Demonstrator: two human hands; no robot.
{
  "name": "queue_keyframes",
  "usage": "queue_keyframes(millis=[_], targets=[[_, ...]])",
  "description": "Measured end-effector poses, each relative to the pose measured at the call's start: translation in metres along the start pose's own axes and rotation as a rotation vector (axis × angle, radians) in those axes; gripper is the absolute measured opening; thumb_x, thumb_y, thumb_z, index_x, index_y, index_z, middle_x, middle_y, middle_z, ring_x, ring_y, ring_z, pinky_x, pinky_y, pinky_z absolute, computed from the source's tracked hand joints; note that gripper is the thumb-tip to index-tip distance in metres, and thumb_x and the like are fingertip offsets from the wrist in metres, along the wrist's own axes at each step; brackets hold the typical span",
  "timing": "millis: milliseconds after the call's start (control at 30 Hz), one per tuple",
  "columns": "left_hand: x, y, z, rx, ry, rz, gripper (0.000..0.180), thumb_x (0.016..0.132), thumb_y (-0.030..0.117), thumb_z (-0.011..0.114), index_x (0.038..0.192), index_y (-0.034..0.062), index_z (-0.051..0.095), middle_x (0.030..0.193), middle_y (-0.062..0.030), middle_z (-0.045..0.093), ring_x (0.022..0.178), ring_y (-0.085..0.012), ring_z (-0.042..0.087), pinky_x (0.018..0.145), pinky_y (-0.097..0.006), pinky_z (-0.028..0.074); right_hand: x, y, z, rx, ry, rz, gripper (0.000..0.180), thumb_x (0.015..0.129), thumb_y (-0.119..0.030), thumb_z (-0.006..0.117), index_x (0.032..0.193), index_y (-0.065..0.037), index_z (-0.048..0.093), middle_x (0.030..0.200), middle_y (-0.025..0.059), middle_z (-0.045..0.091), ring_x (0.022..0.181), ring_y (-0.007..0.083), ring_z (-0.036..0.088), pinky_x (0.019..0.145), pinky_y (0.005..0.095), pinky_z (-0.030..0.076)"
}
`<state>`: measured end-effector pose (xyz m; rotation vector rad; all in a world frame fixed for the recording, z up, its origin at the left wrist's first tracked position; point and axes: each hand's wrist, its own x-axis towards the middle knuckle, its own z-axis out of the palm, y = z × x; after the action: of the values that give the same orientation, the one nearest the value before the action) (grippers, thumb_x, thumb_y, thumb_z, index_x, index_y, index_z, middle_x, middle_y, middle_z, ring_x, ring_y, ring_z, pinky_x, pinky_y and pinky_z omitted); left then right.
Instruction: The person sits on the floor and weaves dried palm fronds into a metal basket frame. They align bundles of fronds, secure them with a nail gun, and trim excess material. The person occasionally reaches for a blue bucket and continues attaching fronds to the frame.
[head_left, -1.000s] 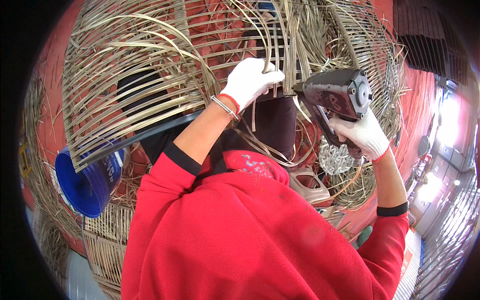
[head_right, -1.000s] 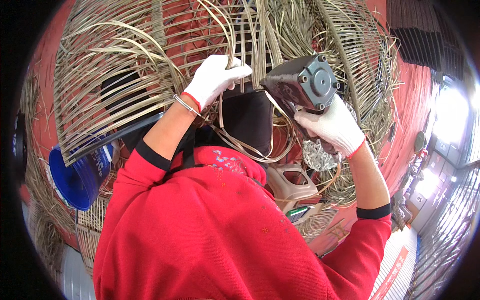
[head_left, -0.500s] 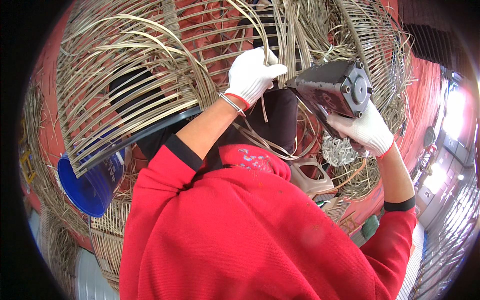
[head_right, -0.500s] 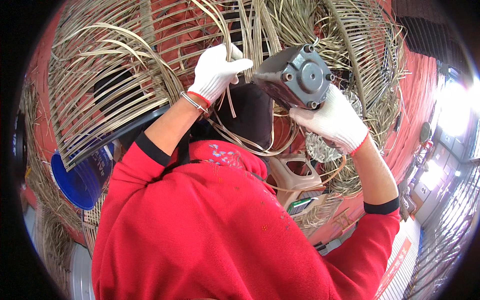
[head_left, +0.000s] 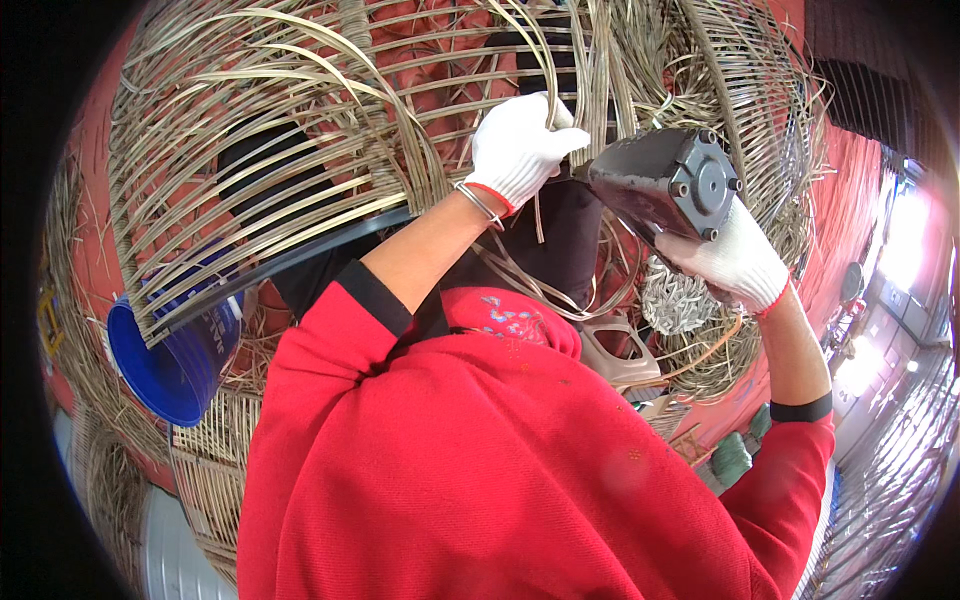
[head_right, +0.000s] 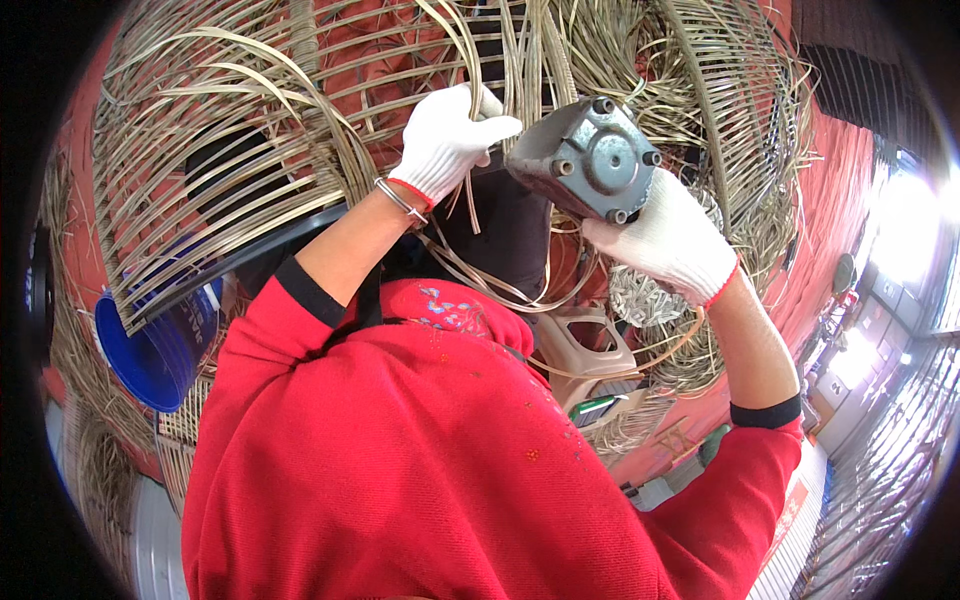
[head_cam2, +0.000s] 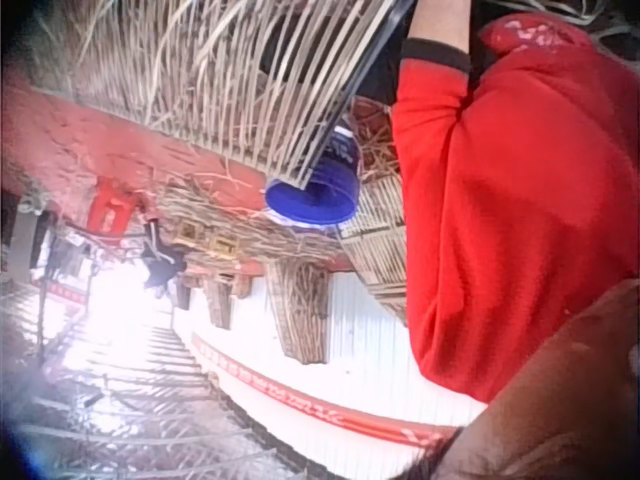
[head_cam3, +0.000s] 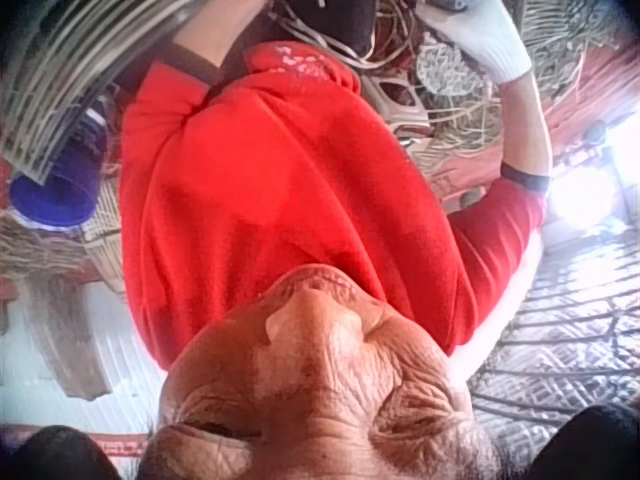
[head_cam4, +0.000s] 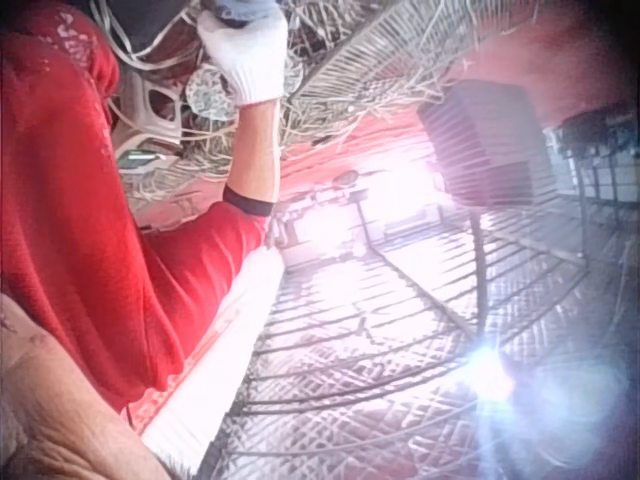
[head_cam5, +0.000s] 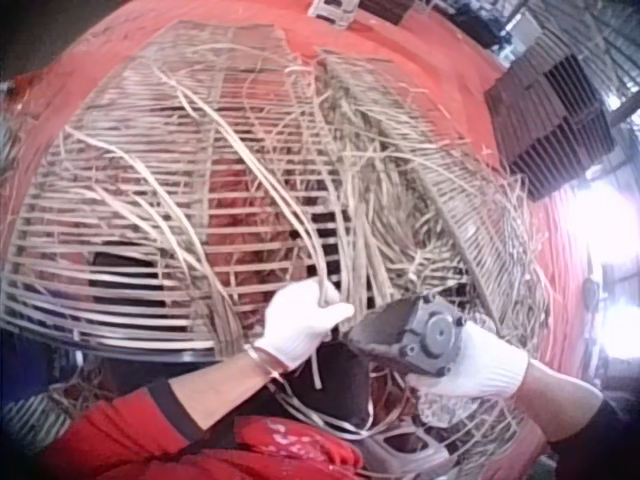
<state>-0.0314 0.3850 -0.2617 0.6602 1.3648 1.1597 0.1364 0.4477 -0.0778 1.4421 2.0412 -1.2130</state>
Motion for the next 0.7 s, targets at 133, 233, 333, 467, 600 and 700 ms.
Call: queue_keyframes(millis=[133,233,333,467,600,700], targets=[[0.002,-0.003,0.0,0.034,-0.002,0.023,0.027,0.078,0.029,0.079,0.079,0.0047,0.067,0.061,-0.0007,0.06,0.047,-0.01,0.056,0.047,-0.025,0.046,0.002,-0.004,-0.005,-0.033,-0.04,0.029,0.039,0.076,-0.019,0.07,0.11,0.0,0.066,0.097,0.0147,0.072,0.09,0.0203,0.068,0.083,0.0342,0.053],[0.003,-0.006,0.001,0.076,0.014,0.039,0.027,0.078,0.029,0.078,0.079,0.0046,0.067,0.06,-0.0009,0.059,0.047,-0.0101,0.057,0.047,-0.025,0.046,0.006,-0.004,-0.006,-0.1,-0.002,-0.113,0.041,0.075,-0.017,0.072,0.111,0.0,0.065,0.096,0.0172,0.071,0.09,0.0266,0.069,0.082,0.0355,0.053],[0.005,-0.009,0.001,0.08,0.017,0.066,0.026,0.077,0.028,0.077,0.078,0.0044,0.066,0.06,-0.001,0.059,0.047,-0.0104,0.057,0.047,-0.025,0.046,0.01,0.001,-0.006,-0.193,0.02,-0.217,0.041,0.074,-0.016,0.072,0.111,0.0,0.064,0.095,0.019,0.07,0.089,0.0329,0.068,0.081,0.0368,0.053],[0.008,-0.014,0.002,0.126,0.034,0.113,0.025,0.077,0.027,0.077,0.077,0.0047,0.065,0.059,-0.0008,0.058,0.047,-0.0101,0.056,0.047,-0.025,0.046,0.015,0.006,-0.007,-0.265,-0.049,-0.254,0.04,0.075,-0.016,0.07,0.113,-0.002,0.064,0.095,0.02,0.07,0.089,0.0357,0.067,0.081,0.0372,0.054],[0.005,-0.012,0.003,0.002,0.006,0.062,0.024,0.078,0.026,0.076,0.078,0.0053,0.065,0.061,-0.0006,0.058,0.049,-0.0099,0.055,0.048,-0.025,0.045,0.013,-0.002,-0.004,-0.215,-0.043,-0.261,0.04,0.077,-0.018,0.069,0.113,-0.001,0.064,0.095,0.0189,0.07,0.087,0.0319,0.067,0.081,0.0362,0.053],[-0.002,-0.002,-0.001,-0.09,-0.05,0.009,0.024,0.08,0.026,0.076,0.08,0.0054,0.064,0.065,-0.0004,0.059,0.05,-0.0099,0.055,0.049,-0.025,0.046,0.006,-0.011,-0.003,-0.145,-0.042,-0.097,0.041,0.077,-0.017,0.068,0.113,0.001,0.063,0.091,0.0142,0.071,0.082,0.0224,0.065,0.083,0.0339,0.052]])
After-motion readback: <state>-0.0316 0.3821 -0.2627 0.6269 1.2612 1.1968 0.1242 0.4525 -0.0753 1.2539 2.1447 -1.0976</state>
